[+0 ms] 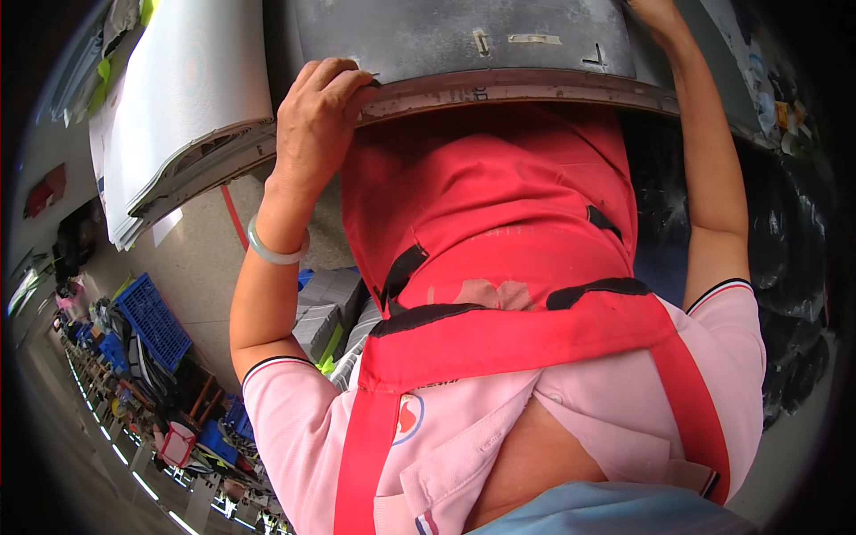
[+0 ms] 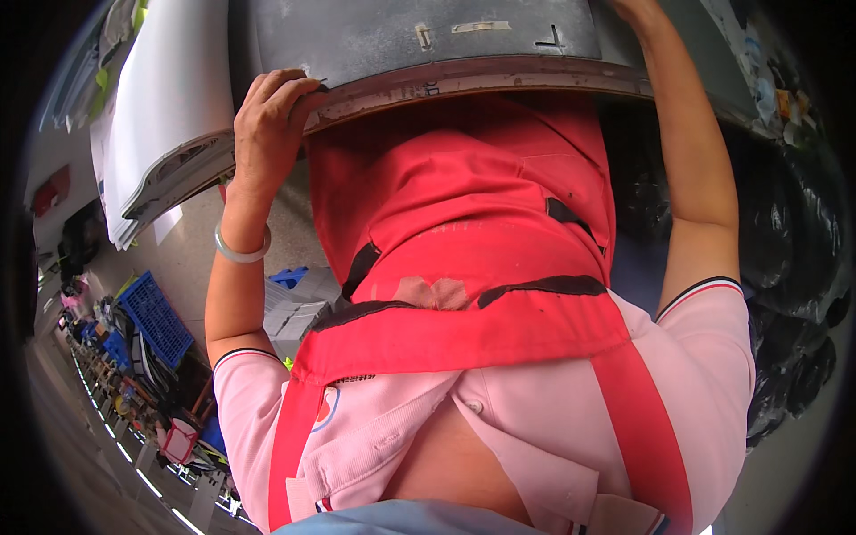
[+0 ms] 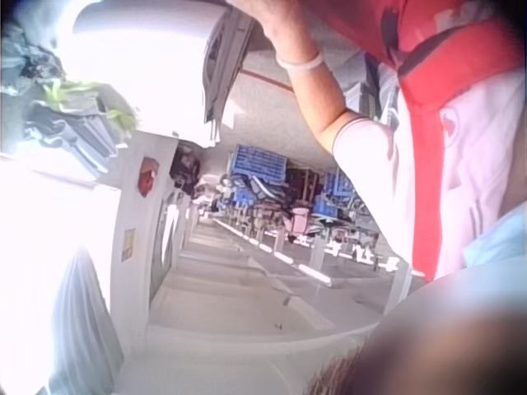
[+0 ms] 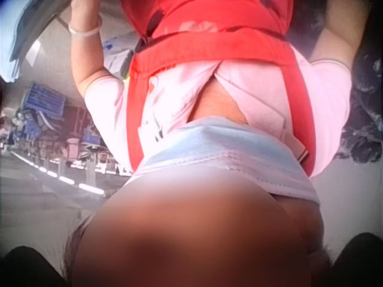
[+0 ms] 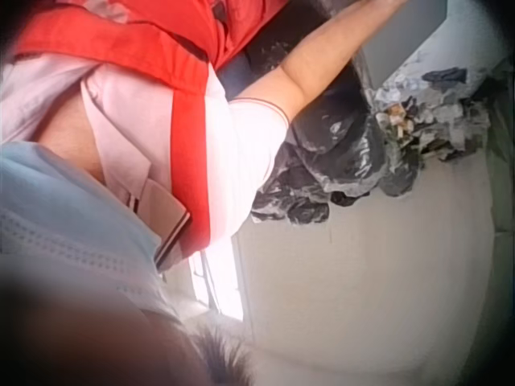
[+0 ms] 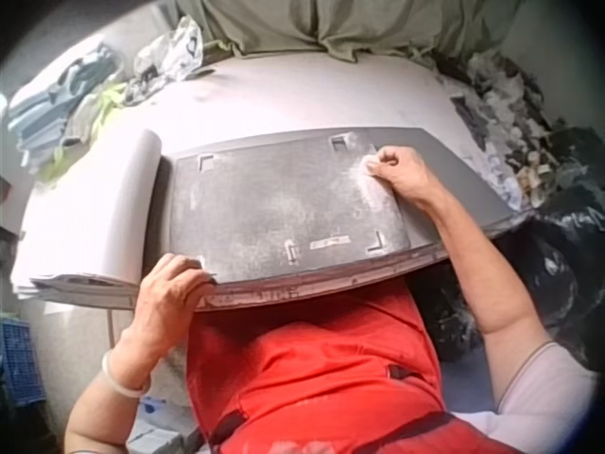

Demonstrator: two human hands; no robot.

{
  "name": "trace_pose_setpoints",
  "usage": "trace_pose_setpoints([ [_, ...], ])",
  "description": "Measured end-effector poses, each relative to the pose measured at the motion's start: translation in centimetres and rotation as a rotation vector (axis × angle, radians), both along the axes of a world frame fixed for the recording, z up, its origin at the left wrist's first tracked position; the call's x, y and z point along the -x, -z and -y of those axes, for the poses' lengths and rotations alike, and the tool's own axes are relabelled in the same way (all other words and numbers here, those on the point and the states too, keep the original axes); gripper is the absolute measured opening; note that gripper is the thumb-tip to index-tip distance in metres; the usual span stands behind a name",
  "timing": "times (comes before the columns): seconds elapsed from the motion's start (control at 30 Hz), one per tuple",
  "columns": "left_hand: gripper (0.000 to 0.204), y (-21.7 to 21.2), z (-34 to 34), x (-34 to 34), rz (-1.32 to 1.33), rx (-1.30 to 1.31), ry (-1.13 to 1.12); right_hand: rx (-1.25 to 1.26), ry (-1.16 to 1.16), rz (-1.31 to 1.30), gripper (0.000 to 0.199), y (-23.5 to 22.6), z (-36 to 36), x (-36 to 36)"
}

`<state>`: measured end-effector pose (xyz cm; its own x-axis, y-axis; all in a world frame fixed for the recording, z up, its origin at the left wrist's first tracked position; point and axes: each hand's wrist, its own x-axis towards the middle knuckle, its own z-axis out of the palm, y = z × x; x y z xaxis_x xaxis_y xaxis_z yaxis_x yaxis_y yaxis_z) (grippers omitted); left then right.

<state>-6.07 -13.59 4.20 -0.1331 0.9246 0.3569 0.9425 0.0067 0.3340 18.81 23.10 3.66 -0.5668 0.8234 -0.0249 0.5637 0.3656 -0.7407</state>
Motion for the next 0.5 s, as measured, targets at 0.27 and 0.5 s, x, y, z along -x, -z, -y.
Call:
trace_pose_setpoints([
  [0.27, 0.012, 0.3, 0.1, 0.3, 0.042, -0.019, 0.012, 0.046, -0.004, -0.04, 0.021, 0.9, -0.5, 0.1],
  [0.5, 0.013, 0.1, 0.2, 0.4, 0.073, -0.003, 0.01, 0.004, -0.013, -0.027, 0.024, 1.0, -0.4, -0.1],
])
